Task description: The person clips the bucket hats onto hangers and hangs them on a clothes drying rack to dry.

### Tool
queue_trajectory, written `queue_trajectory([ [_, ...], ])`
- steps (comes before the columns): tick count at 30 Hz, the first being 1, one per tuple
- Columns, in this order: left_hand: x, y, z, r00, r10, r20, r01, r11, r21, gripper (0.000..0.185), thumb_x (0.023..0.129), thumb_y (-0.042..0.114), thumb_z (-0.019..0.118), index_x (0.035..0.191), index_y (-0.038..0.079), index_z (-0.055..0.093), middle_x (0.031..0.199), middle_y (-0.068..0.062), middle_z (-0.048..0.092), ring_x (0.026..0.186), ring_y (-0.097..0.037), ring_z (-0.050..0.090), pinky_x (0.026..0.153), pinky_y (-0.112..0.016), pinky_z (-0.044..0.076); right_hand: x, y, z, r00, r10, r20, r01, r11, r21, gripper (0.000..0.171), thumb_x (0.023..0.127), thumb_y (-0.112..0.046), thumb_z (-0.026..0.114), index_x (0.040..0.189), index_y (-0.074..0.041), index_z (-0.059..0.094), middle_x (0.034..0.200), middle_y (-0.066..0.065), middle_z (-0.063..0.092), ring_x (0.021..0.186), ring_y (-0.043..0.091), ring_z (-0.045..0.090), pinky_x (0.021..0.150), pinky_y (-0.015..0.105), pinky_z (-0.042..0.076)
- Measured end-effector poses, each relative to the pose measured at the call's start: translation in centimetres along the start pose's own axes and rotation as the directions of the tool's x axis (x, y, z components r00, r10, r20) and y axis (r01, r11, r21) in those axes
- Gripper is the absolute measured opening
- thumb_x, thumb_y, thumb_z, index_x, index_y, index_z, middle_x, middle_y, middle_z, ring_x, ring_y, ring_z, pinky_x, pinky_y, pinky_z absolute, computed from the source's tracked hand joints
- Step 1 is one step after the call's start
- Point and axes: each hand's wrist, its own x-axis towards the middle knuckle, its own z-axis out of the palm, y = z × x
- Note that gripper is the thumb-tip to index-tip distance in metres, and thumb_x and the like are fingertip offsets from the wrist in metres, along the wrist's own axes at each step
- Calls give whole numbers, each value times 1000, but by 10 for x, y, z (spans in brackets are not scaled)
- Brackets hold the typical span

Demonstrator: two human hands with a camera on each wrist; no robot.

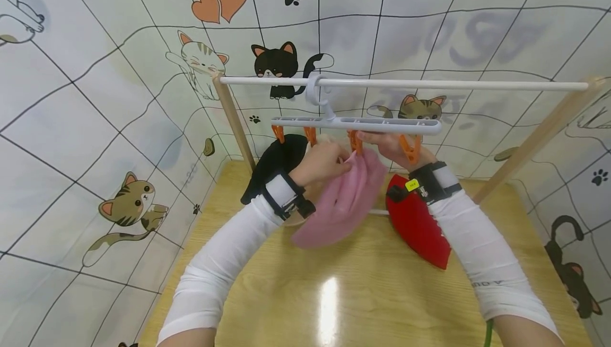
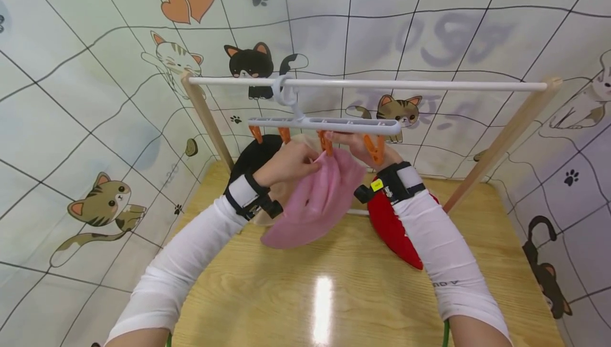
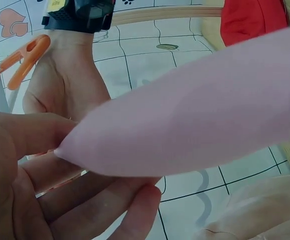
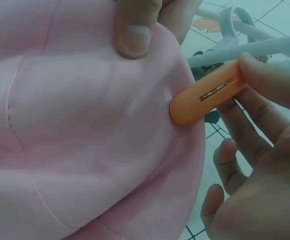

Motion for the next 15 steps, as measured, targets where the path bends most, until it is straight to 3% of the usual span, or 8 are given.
queue_trajectory([
  [7, 1, 3, -1, 1000, -25, -1, 25, 1000, 7, 16, 93, 17, 64, 84, 7, 72, 57, 1, 43, 50, -12, 46, 47, -20, 33, 3, 2, -4, 999, -39, 31, 37, 998, 48, 26, 95, -1, 56, 117, -13, 61, 115, 6, 56, 119, 27, 38, 108, 59, 11],
  [15, 2, 3, 3, 999, -49, 1, 49, 999, 16, 18, 93, 16, 63, 78, 7, 70, 54, 1, 41, 48, -11, 44, 45, -20, 32, 2, 6, -6, 998, -16, 53, 12, 997, 76, 28, 97, 1, 53, 119, -11, 63, 113, 6, 57, 111, 24, 43, 100, 38, 30],
])
